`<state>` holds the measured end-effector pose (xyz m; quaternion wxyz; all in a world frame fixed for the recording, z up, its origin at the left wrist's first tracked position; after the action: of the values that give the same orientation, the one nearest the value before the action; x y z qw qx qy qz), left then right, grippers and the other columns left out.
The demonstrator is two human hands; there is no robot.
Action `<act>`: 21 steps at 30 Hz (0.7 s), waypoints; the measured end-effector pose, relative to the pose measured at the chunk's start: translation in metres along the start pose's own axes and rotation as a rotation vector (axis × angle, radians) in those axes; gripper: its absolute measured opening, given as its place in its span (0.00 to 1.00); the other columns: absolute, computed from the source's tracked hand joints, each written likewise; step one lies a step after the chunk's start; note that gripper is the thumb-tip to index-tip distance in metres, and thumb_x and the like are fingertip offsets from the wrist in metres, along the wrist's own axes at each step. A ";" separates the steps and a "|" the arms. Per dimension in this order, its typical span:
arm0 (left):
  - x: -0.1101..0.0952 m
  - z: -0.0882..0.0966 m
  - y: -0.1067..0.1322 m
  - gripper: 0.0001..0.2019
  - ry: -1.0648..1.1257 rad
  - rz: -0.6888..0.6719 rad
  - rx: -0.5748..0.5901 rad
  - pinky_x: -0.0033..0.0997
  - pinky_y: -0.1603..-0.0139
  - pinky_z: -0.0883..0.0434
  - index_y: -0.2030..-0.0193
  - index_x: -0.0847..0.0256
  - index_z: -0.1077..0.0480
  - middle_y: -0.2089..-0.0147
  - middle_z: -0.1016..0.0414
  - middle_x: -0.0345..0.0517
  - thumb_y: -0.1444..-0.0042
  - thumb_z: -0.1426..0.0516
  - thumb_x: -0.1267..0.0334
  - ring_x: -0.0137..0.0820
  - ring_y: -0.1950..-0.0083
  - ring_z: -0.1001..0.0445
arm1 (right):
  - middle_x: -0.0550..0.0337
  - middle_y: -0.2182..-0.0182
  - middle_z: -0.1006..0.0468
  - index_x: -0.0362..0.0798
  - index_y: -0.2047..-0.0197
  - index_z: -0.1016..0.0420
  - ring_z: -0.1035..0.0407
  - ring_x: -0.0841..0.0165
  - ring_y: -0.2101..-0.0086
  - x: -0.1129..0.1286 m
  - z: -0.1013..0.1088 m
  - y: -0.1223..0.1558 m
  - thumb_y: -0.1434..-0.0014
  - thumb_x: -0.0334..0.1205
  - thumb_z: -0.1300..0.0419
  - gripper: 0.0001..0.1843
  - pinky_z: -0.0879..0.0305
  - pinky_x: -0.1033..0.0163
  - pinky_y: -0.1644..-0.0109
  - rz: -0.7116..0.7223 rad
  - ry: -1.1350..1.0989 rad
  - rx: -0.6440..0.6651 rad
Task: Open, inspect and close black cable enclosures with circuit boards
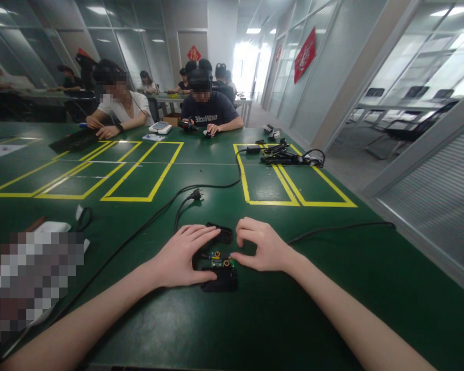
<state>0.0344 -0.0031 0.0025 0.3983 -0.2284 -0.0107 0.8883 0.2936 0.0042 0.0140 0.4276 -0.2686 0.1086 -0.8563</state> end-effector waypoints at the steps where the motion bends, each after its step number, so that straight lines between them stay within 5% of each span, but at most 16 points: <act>1: 0.000 0.000 0.000 0.45 0.002 0.000 -0.005 0.58 0.29 0.38 0.27 0.57 0.38 0.29 0.31 0.58 0.48 0.30 0.45 0.53 0.30 0.32 | 0.56 0.66 0.24 0.50 0.70 0.30 0.28 0.64 0.64 -0.002 0.002 0.001 0.39 0.43 0.33 0.12 0.31 0.60 0.62 -0.005 -0.009 0.052; 5: -0.002 0.000 0.000 0.40 -0.001 0.014 -0.018 0.55 0.29 0.38 0.28 0.55 0.37 0.29 0.30 0.55 0.45 0.31 0.49 0.49 0.31 0.32 | 0.61 0.70 0.26 0.49 0.71 0.32 0.31 0.66 0.67 -0.008 -0.001 0.003 0.44 0.38 0.29 0.14 0.36 0.62 0.63 -0.052 0.009 0.173; 14: 0.004 0.003 -0.002 0.30 0.027 0.067 -0.081 0.42 0.46 0.25 0.34 0.57 0.31 0.48 0.17 0.48 0.42 0.32 0.63 0.41 0.47 0.24 | 0.59 0.72 0.25 0.49 0.70 0.31 0.32 0.66 0.68 -0.013 -0.017 0.003 0.32 0.43 0.37 0.15 0.42 0.61 0.63 -0.044 0.152 0.080; 21: 0.012 -0.001 -0.001 0.26 0.148 -0.005 -0.140 0.42 0.41 0.24 0.36 0.57 0.29 0.44 0.19 0.49 0.42 0.33 0.63 0.40 0.45 0.22 | 0.59 0.71 0.25 0.48 0.70 0.31 0.32 0.66 0.69 -0.011 -0.019 0.004 0.32 0.43 0.36 0.15 0.42 0.62 0.63 -0.052 0.183 0.042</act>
<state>0.0281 0.0061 -0.0027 0.3833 -0.3208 -0.0437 0.8650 0.2908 0.0098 -0.0073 0.3990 -0.1831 0.1221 -0.8902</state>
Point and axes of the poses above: each hand's wrist, its own y-axis away from the middle knuckle, its own z-axis out of the back of the hand, x = y × z, the point moved 1 cm from there along -y, towards the middle knuckle
